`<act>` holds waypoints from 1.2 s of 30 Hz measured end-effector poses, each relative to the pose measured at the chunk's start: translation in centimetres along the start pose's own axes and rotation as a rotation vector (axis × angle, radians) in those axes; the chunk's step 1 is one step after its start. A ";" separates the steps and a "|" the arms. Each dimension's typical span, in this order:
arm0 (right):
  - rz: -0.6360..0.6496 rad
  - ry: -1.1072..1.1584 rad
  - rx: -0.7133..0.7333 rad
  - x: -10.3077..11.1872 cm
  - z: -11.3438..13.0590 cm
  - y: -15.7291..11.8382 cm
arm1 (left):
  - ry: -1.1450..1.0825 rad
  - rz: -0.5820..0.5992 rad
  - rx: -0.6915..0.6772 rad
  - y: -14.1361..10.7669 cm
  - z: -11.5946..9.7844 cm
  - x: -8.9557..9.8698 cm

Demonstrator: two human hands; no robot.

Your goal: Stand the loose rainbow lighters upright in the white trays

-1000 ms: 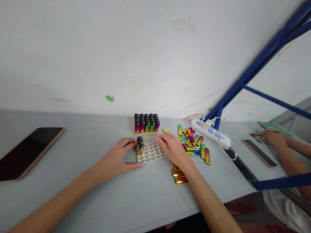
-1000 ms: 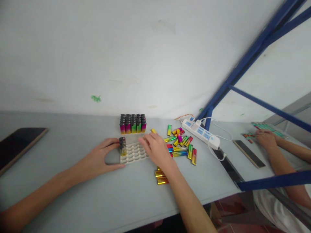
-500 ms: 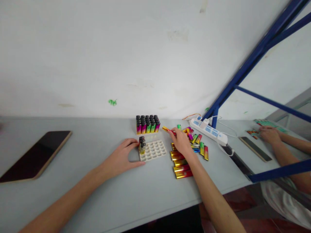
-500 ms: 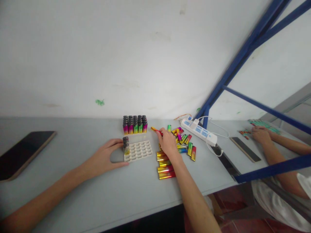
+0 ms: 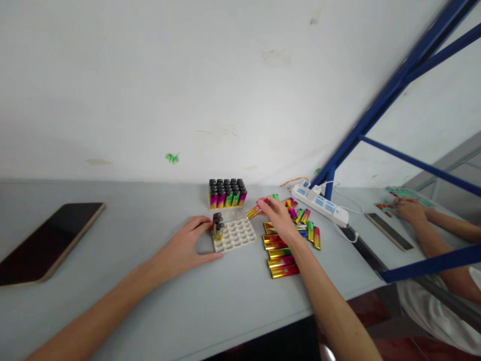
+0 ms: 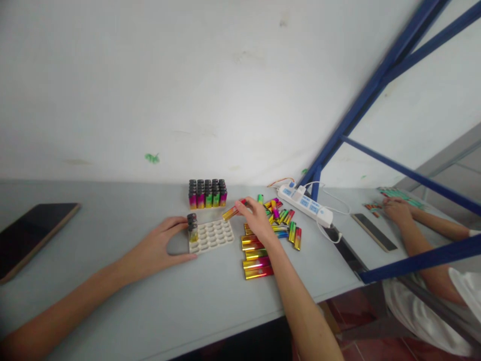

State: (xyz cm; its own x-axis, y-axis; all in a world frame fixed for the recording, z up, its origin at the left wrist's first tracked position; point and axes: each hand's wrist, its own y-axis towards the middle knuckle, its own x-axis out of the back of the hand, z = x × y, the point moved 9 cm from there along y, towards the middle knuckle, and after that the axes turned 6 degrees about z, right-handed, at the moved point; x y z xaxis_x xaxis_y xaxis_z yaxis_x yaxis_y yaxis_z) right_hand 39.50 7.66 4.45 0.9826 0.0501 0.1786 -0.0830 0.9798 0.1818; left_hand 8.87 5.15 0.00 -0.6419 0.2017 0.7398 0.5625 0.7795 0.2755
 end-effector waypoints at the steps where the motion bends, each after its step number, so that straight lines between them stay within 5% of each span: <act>1: 0.012 0.075 -0.022 -0.3 0.0 -0.2 | -0.002 -0.008 -0.006 0.0 0.0 0.0; 11: 0.042 0.193 -0.084 -1.2 -0.3 -0.7 | 0.025 -0.028 -0.016 -0.1 0.2 0.2; 18: 0.216 0.298 -0.171 -3.9 -0.1 -1.3 | 0.064 -0.003 -0.018 -0.2 0.4 0.4; 29: 0.009 0.288 -0.410 -4.1 -2.6 -0.9 | 0.073 0.012 -0.036 0.4 0.0 0.5; 36: -0.047 0.254 -0.379 -3.1 -2.5 -1.2 | 0.090 0.005 -0.039 0.6 -0.1 0.5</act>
State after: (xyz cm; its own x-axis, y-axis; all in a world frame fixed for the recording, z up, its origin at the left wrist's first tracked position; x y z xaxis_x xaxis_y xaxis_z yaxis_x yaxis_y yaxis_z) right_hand 37.00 6.80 1.27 0.9973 0.0035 -0.0728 -0.0174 0.9814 -0.1914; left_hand 8.91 5.67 0.58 -0.5909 0.1499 0.7927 0.5865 0.7545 0.2945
